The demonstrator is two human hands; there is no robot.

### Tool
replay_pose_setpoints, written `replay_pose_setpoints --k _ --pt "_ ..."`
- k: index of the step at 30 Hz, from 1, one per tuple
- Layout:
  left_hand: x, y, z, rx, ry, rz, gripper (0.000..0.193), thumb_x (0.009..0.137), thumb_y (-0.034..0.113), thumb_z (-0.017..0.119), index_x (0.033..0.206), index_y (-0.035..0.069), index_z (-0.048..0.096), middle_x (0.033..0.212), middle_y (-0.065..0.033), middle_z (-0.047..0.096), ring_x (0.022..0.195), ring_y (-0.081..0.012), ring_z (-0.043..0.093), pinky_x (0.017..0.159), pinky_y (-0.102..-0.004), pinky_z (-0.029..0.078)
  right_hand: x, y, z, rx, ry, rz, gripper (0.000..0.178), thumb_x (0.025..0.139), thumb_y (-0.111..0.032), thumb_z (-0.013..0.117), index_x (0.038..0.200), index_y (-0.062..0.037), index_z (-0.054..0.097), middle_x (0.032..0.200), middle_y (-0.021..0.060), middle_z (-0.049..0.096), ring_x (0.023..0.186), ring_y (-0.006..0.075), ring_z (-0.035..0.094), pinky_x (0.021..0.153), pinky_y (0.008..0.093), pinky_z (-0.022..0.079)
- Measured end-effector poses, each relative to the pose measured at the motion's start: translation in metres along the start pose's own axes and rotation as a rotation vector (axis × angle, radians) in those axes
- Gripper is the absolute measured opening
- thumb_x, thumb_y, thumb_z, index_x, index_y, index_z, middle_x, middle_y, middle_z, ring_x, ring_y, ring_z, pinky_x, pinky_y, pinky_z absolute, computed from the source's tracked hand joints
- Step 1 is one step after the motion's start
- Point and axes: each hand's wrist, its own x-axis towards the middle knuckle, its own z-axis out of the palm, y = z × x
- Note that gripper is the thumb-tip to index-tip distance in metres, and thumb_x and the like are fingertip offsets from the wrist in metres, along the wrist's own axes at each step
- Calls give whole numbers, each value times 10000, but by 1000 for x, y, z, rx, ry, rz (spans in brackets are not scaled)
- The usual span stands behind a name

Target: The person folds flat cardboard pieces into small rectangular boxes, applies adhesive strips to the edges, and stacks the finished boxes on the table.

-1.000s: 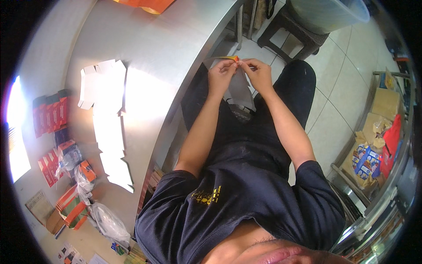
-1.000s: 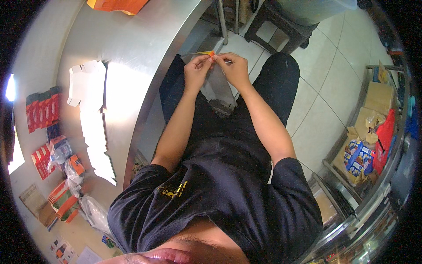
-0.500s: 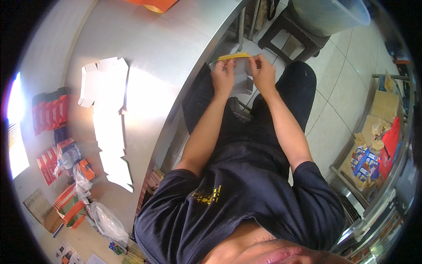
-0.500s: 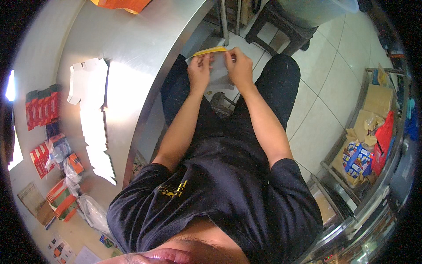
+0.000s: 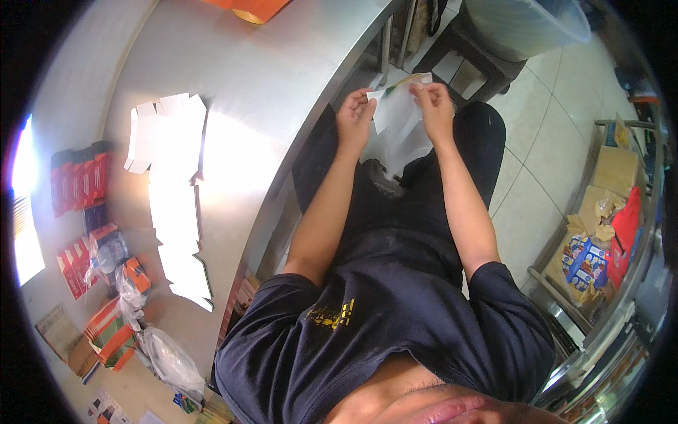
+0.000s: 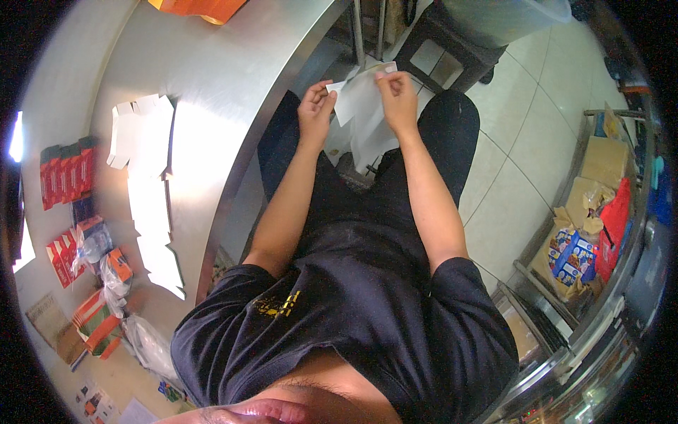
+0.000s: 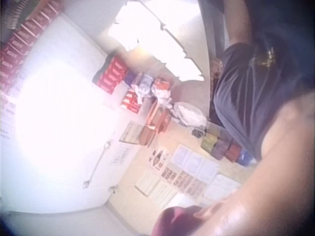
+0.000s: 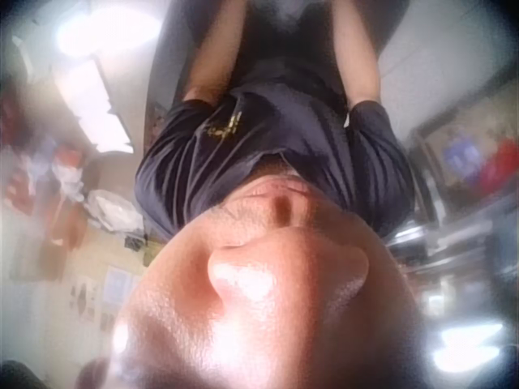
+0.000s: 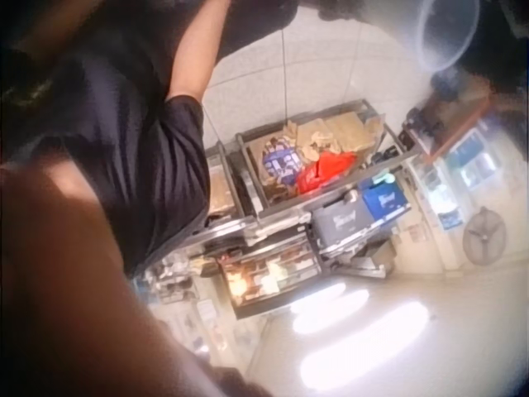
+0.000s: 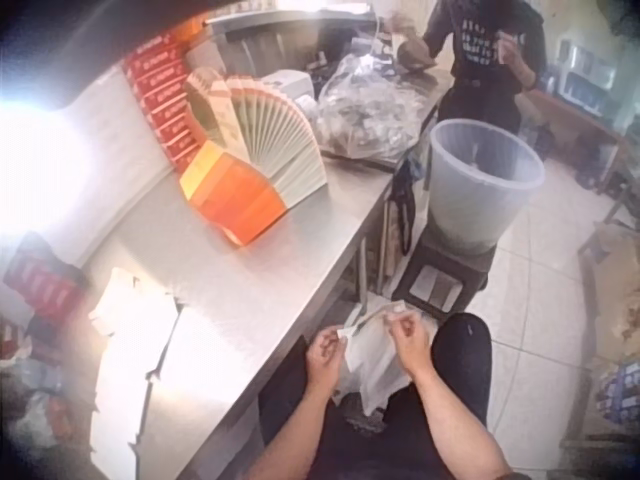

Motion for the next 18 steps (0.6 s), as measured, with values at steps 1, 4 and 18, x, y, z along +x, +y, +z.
replay_pose_setpoints --k 1,4,18 --pt "-1 -3 -2 34 -37 -5 271 961 56 686 1222 7 628 1105 -68 683 1011 -122 648 853 -258 522 -6 -2 4 47 -74 37 227 972 -152 711 1107 -3 605 1123 89 709 1025 173 682 910 324 528" --pt "-8 5 4 95 -94 -34 270 961 70 694 1221 7 649 1093 -58 693 993 -109 651 775 -238 530 -18 -3 19 90 -133 -56 346 916 -196 784 1142 11 625 1038 76 708 1012 152 674 841 289 543" --pt "-7 8 2 131 -19 -3 273 947 92 727 1196 -11 691 1089 -75 720 940 -113 665 676 -256 558 -32 -26 23 -247 -191 -234 207 954 -168 718 1035 22 731 964 91 746 862 173 705 785 309 550"
